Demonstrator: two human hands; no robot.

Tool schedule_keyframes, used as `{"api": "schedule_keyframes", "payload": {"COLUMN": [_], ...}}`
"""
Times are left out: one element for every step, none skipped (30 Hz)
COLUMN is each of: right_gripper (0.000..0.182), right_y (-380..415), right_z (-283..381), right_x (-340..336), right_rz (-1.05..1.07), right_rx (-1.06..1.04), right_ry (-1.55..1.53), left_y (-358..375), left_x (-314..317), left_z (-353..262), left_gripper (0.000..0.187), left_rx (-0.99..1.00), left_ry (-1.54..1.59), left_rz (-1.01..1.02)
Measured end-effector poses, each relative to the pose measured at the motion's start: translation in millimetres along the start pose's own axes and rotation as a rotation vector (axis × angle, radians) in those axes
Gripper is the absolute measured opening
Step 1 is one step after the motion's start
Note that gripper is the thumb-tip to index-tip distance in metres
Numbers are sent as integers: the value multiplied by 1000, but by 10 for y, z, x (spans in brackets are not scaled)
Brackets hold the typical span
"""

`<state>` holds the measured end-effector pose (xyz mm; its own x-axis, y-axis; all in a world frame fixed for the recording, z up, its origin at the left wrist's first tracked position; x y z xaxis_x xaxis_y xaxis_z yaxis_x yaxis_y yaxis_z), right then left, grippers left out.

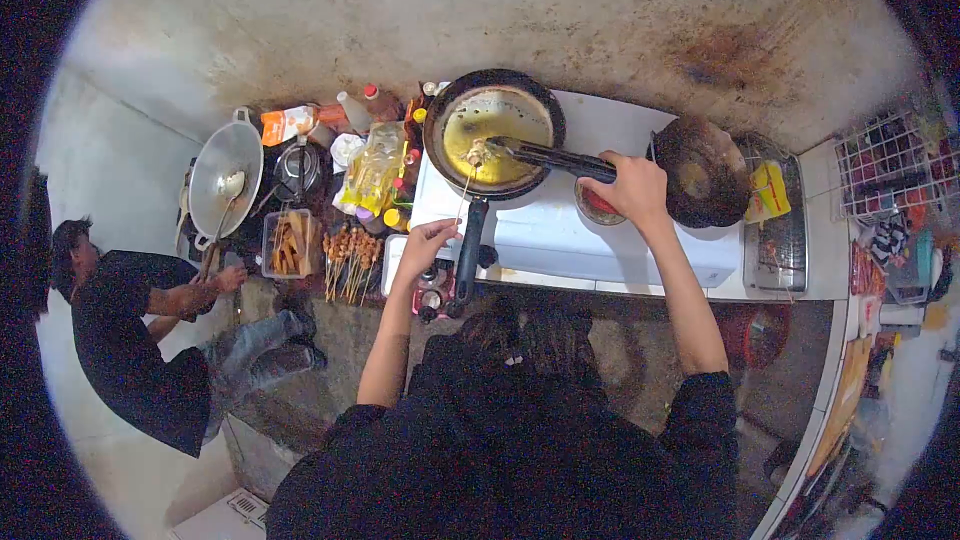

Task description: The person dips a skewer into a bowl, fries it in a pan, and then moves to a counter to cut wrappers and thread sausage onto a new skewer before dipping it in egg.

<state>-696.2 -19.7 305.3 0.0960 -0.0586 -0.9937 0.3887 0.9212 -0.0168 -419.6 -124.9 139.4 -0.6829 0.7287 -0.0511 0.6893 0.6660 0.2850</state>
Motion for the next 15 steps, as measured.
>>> {"api": "schedule_keyframes", "payload": {"right_gripper": [49,49,51,52,52,54,56,56,58,60,60,62,63,63,64], "right_y": [8,16,21,20,19,20,20,18,14,6,-4,-10,-14,-16,-5], "right_z": [-14,-7,-11,-19,-21,-26,-34,-40,-70,-101,-124,-175,-205,-210,-227], "right_x": [-4,-20,-16,-6,-7,0,6,-3,1,12,14,37,51,36,42], "right_rz": [10,11,33,55,55,59,64,64,84,104,104,121,139,141,184], "right_rx": [21,20,29,38,39,44,49,51,80,108,107,121,134,132,155], "right_ry": [3,4,-33,-69,-67,-85,-104,-104,-124,-143,-143,-161,-180,-179,-183], "left_y": [1,1,-1,-6,-8,-6,-16,-28,-37,-38,-36,-31,-27,-24,-20], "left_x": [-3,-8,-12,-9,-17,-23,-23,-17,-14,-14,-16,-19,-19,-19,-18], "left_z": [-2,-4,-8,-12,-14,-15,3,11,20,11,5,1,-10,-23,-35], "left_gripper": [29,29,29,29,29,29,29,28,28,28,28,28,28,28,28], "left_rx": [0,0,0,1,1,1,0,12,23,24,21,18,17,16,15], "left_ry": [1,0,-1,-1,-8,-15,-16,-14,-12,-13,-24,-34,-32,-37,-41], "left_rz": [-1,-10,-17,-16,-29,-42,-39,-30,-22,-22,-26,-31,-33,-32,-31]}}
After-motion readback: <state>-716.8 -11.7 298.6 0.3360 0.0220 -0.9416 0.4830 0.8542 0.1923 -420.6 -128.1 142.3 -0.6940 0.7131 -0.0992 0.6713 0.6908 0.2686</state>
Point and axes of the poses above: each hand's wrist, its own y-axis away from the middle knuckle, its own x-axis out of the palm, z = x × y, the point moved 9 cm from there along -y, towards the middle knuckle, and after that the axes turned 6 degrees about z, right-handed, at the moved point
